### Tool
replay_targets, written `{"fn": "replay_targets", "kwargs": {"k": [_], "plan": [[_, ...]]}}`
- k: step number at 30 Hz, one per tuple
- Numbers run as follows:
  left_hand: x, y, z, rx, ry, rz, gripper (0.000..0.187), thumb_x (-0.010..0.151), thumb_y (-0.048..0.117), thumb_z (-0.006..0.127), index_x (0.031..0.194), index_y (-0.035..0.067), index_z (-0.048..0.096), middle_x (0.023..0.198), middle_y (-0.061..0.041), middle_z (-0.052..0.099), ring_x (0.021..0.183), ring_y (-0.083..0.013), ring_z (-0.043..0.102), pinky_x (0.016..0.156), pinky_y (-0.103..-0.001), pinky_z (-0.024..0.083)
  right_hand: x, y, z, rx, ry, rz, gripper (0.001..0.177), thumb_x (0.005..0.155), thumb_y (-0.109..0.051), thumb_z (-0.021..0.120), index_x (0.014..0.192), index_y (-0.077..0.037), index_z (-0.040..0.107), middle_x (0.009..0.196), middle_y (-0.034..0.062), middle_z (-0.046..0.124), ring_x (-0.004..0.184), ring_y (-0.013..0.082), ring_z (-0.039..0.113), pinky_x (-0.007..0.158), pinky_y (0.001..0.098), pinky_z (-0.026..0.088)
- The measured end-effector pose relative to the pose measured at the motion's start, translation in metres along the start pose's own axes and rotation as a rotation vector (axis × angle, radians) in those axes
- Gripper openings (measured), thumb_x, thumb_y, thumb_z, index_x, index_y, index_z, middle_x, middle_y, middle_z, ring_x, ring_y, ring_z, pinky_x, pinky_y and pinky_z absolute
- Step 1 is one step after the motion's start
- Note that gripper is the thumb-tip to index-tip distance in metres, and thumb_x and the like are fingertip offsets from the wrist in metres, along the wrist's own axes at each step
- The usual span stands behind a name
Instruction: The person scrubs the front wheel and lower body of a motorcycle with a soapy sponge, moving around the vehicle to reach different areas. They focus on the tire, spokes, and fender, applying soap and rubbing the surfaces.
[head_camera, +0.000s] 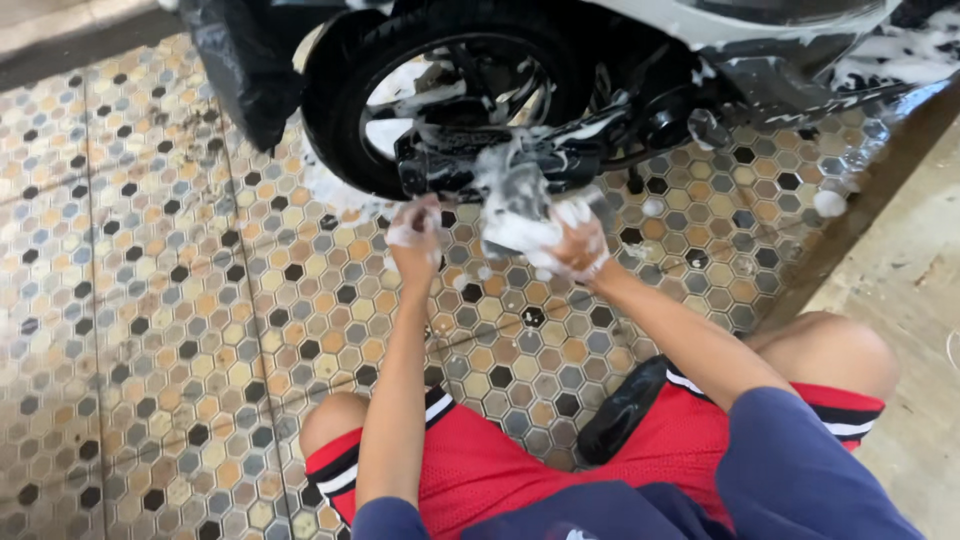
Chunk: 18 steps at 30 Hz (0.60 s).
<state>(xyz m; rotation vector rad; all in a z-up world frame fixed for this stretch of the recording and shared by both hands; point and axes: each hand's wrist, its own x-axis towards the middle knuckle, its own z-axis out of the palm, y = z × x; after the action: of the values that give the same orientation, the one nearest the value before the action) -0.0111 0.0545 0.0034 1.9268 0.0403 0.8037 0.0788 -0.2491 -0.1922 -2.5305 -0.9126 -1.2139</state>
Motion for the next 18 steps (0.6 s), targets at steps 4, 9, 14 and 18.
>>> {"fn": "replay_targets", "kwargs": {"k": [4,9,14,18], "plan": [[-0.004,-0.074,0.023,-0.289,0.247,-0.458,0.021,0.095,0.009,0.065,0.111,0.014,0.078,0.102,-0.009,0.076,0.095,-0.0208,0.07,0.088,-0.036,0.057,0.102,-0.065,0.037,0.132,0.091,-0.2,0.058,0.081,-0.059,0.07,0.11,-0.009,0.073,0.107,0.0187,0.067,0.097,0.0384,0.066,0.086,0.0588,0.051],[-0.014,-0.13,0.025,-0.786,0.411,-1.071,0.048,0.102,0.044,0.069,0.147,0.035,0.054,0.148,-0.006,0.059,0.133,-0.0322,0.059,0.107,-0.053,0.054,0.061,-0.137,0.136,-1.546,0.326,-1.004,0.088,0.079,-0.073,0.069,0.147,-0.021,0.051,0.121,-0.0029,0.059,0.119,0.0175,0.058,0.111,0.0203,0.043],[-0.017,-0.221,0.039,-0.84,0.246,-1.23,0.048,0.101,0.069,0.048,0.137,0.038,0.058,0.13,0.001,0.052,0.116,-0.0282,0.052,0.099,-0.056,0.044,0.071,-0.127,0.147,-0.753,-0.047,-0.938,0.059,0.077,-0.042,0.075,0.13,-0.019,0.064,0.132,0.0094,0.055,0.121,0.0264,0.057,0.1,0.0447,0.045],[-0.002,-0.191,0.034,-0.844,0.311,-1.142,0.041,0.102,0.059,0.047,0.11,0.025,0.07,0.107,0.001,0.069,0.1,-0.0202,0.064,0.091,-0.039,0.051,0.048,-0.096,0.062,0.055,-0.161,-0.386,0.05,0.085,-0.046,0.067,0.123,-0.014,0.069,0.126,0.0224,0.062,0.115,0.0433,0.061,0.093,0.0694,0.048]]}}
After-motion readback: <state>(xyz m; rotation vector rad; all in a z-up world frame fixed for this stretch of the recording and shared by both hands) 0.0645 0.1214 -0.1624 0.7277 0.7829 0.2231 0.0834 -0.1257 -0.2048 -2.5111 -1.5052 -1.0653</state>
